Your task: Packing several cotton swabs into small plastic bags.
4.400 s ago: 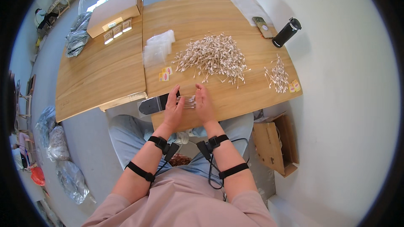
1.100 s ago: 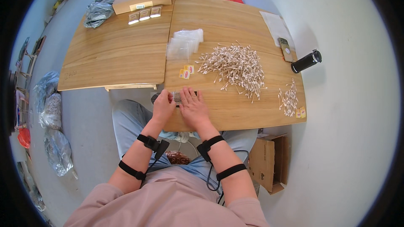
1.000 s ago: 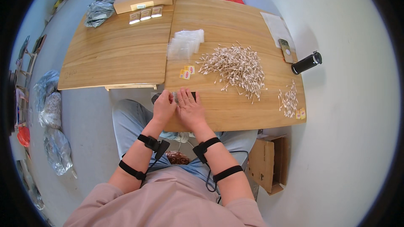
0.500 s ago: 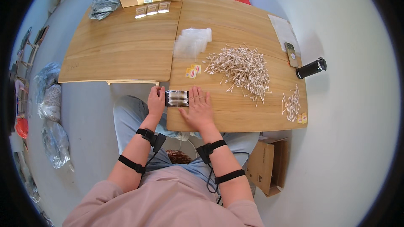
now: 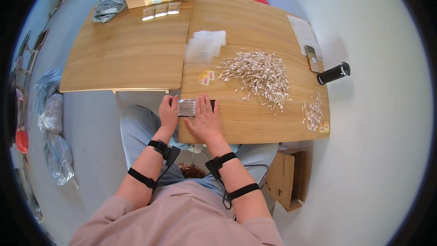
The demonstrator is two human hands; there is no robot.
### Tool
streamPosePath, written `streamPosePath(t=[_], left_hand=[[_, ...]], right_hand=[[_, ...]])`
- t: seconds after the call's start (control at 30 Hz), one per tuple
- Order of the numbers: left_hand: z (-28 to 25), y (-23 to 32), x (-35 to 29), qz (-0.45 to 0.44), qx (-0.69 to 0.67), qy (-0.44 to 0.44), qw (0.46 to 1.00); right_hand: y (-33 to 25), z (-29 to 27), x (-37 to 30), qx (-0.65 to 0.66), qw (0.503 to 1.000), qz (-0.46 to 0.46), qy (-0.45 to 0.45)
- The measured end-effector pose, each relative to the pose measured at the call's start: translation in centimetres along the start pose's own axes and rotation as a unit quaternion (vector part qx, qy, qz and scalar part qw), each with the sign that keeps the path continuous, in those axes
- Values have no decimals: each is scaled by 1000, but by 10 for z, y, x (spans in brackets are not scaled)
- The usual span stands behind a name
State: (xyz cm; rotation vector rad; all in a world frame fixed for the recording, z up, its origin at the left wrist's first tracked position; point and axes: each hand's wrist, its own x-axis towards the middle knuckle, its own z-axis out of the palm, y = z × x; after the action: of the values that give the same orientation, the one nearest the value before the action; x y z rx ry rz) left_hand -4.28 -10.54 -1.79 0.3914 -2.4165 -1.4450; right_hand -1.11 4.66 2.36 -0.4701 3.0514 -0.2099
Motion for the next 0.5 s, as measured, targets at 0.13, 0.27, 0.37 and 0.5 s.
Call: streamPosePath(t=[0.13,0.27,0.37,0.5], left_hand=[[-2,-3,1,16,11,-5,1000],[-9,-1,1,22,77,-22,997],[-13,18,-2,209,127,64,968],[7,44,-27,288,108,-32,951]], right_hand=[[4,-2,0,3,1000,-5,9],[28,-10,2,85,995,14,47],[75,-12,-2,47,984,89,147],[111,-13,-15,-4,958,189,215]])
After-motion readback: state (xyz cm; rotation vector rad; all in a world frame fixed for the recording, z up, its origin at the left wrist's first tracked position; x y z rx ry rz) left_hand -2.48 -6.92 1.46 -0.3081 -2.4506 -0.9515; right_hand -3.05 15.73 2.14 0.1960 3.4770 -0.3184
